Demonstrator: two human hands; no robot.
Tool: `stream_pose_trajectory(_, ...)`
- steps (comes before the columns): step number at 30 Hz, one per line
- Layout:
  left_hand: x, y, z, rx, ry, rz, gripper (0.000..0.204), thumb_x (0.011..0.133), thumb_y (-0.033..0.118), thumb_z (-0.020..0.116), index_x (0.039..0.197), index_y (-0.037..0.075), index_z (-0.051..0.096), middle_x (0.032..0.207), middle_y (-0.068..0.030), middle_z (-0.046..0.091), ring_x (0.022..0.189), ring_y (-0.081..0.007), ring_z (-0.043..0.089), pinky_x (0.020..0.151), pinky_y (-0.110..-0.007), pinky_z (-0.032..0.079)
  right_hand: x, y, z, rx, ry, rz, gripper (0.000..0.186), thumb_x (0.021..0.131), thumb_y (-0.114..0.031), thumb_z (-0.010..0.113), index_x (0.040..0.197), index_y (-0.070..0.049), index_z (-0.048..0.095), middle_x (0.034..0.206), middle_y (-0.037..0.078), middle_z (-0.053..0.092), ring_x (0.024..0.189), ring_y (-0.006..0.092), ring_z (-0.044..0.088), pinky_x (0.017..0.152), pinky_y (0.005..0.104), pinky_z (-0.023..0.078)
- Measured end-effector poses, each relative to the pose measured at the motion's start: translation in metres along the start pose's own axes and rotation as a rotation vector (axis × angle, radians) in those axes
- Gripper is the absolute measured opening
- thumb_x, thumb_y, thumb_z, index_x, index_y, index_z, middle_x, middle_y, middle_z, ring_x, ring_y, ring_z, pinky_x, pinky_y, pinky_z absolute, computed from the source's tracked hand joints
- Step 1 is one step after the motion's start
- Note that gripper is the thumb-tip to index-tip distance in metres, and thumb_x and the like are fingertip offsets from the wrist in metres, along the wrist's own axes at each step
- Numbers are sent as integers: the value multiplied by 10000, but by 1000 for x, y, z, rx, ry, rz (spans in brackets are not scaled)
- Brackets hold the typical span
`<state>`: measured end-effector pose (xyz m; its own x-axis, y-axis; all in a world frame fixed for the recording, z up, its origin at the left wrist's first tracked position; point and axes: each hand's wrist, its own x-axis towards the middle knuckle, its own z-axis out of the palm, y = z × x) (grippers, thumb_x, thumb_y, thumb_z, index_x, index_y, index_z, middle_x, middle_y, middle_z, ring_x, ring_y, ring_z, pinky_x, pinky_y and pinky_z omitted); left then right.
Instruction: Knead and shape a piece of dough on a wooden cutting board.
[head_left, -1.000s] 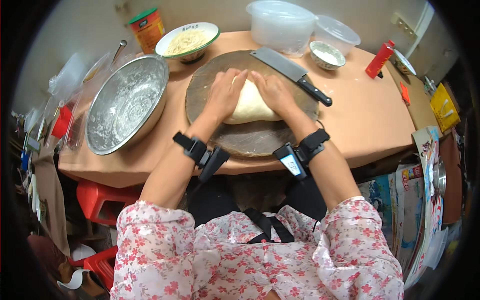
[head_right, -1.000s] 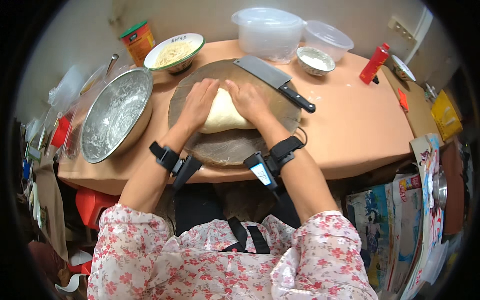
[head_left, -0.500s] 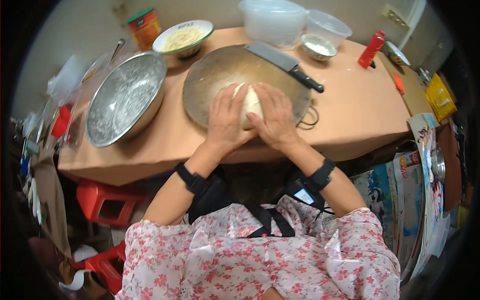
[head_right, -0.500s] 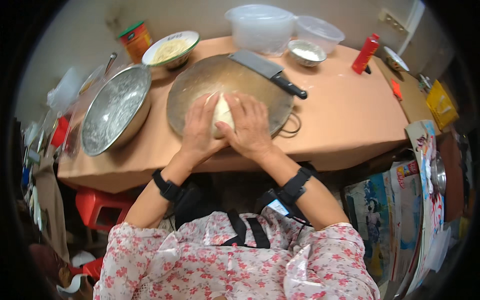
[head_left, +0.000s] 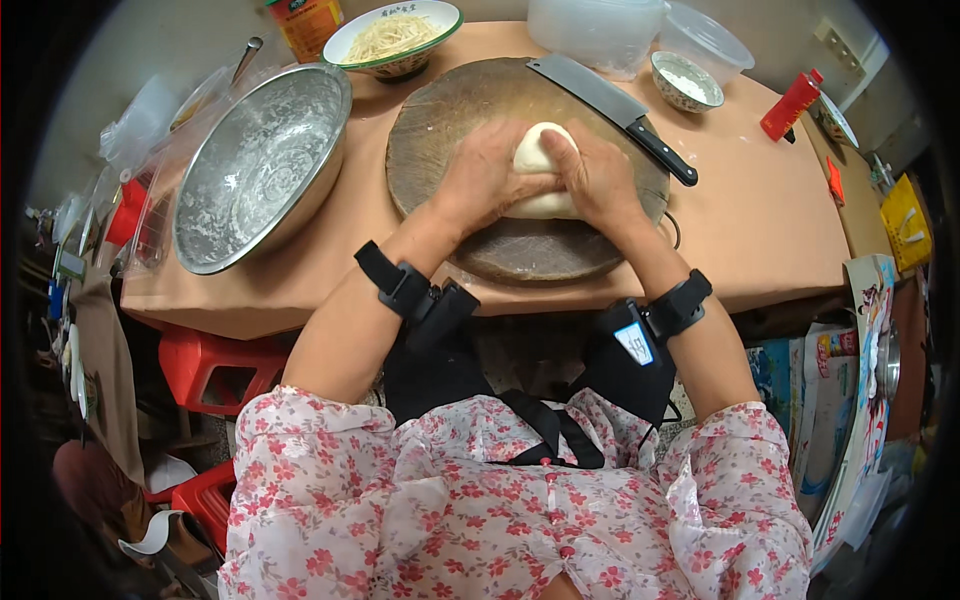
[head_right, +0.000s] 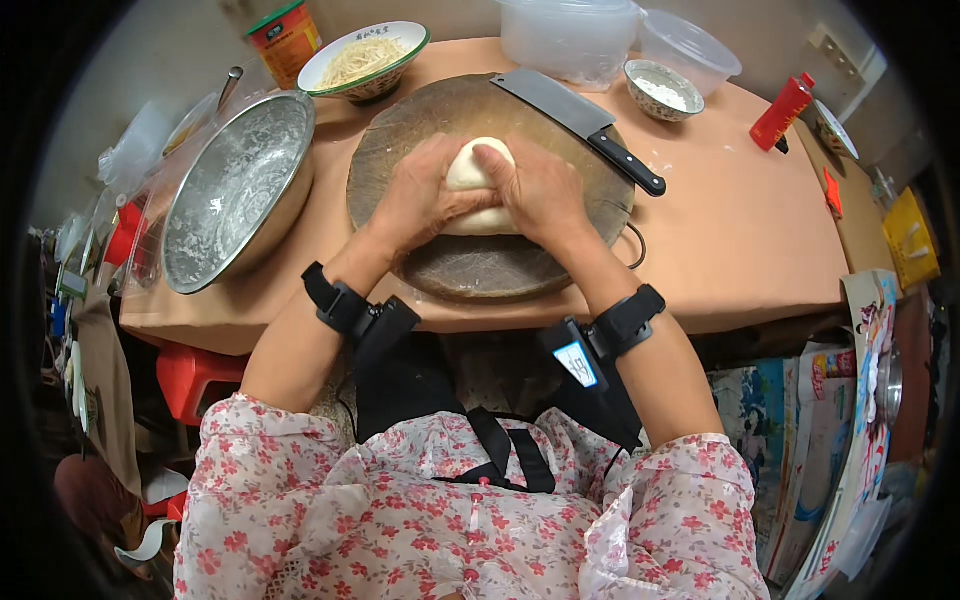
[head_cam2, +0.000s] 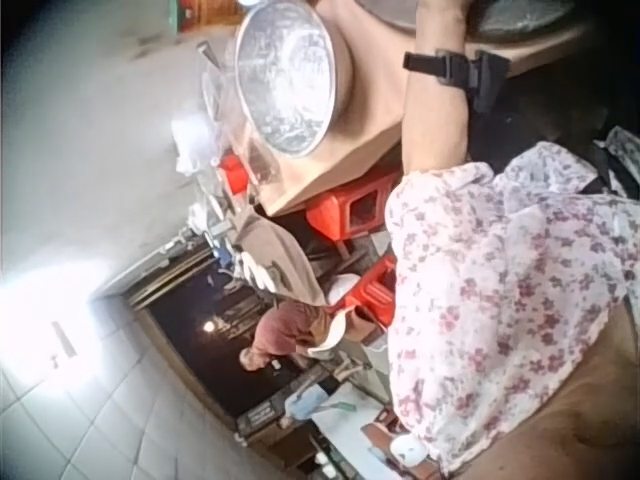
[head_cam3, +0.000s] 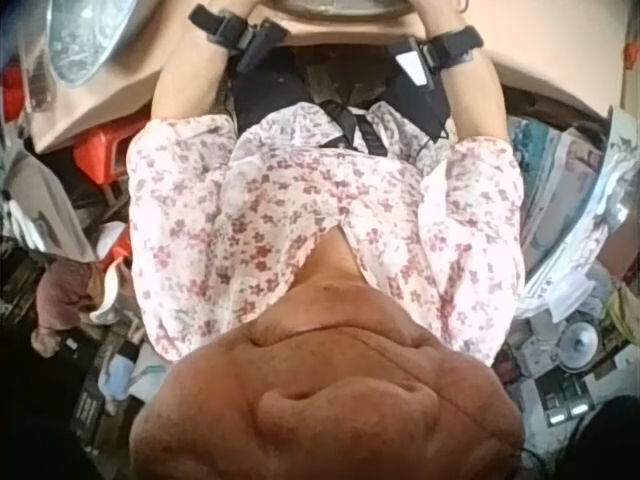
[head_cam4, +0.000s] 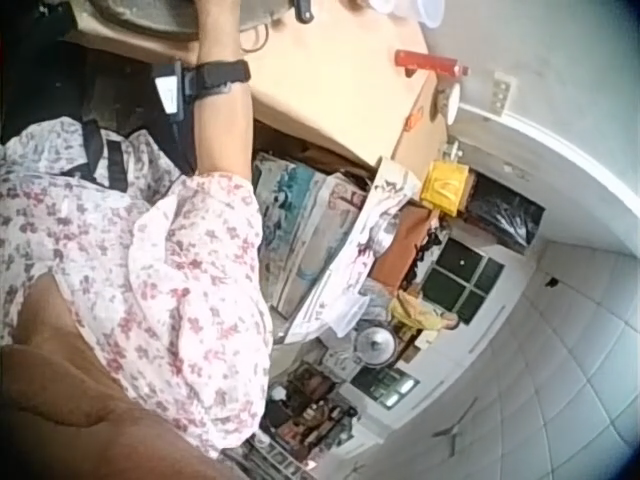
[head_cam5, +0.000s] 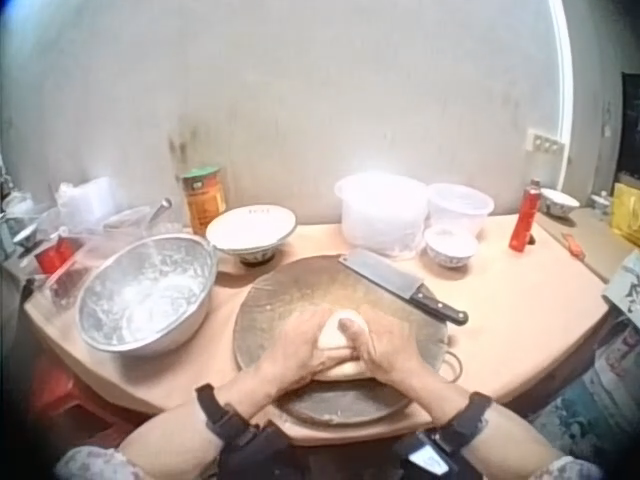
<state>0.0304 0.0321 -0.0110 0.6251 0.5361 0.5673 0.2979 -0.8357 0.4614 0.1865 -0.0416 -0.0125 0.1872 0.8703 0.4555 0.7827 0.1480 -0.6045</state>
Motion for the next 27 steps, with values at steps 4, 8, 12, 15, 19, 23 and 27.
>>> stream_pose_trajectory(4,23,-6,0,-21,-102,-80,629,734,558,736,1053,27,623,963,-199,643,951,-396,603,826,-465,483,24,24,1,73,-57,91,560,960,-568,412,889,-66,653,864,214,657,901,422,606,765,489,453)
stream_pose_trajectory(8,24,-2,4,40,-124,-140,607,776,521,717,1133,44,603,1062,-192,632,981,-373,602,850,-429,474,28,20,-2,157,-49,105,574,978,-548,382,883,-53,657,861,224,654,880,421,608,786,470,457)
stream_pose_trajectory(12,1,6,0,30,-137,-36,763,734,456,773,1330,81,480,1280,-213,517,1171,-407,486,994,-456,403,3,24,5,175,34,48,428,991,-434,425,1047,-77,654,968,194,664,942,399,605,826,454,454)
stream_pose_trajectory(15,-23,19,-8,33,-161,30,858,680,344,832,1388,95,417,1378,-205,417,1242,-420,401,1037,-473,366,-31,12,2,121,192,-189,371,976,-359,477,1240,-123,590,1168,146,632,1080,350,578,905,438,427)
stream_pose_trajectory(19,-55,30,-4,131,30,218,967,558,226,882,1390,153,394,1423,-170,343,1226,-424,387,1033,-498,372,-66,-4,-15,-190,162,-393,475,936,-352,533,1357,-135,499,1395,109,487,1277,325,457,1028,454,337)
stream_pose_trajectory(23,-79,54,-1,210,94,201,993,514,248,887,1378,129,410,1433,-151,351,1285,-399,358,1004,-494,369,-79,-19,-22,-295,100,-452,539,908,-431,553,1327,-96,506,1369,131,487,1284,330,434,1053,468,306)
stream_pose_trajectory(27,-77,57,8,242,135,191,994,497,287,884,1359,104,423,1391,-137,391,1277,-386,370,968,-463,376,-70,-18,-9,-285,198,-468,484,932,-414,522,1254,-53,531,1275,130,550,1200,315,502,1014,441,340)
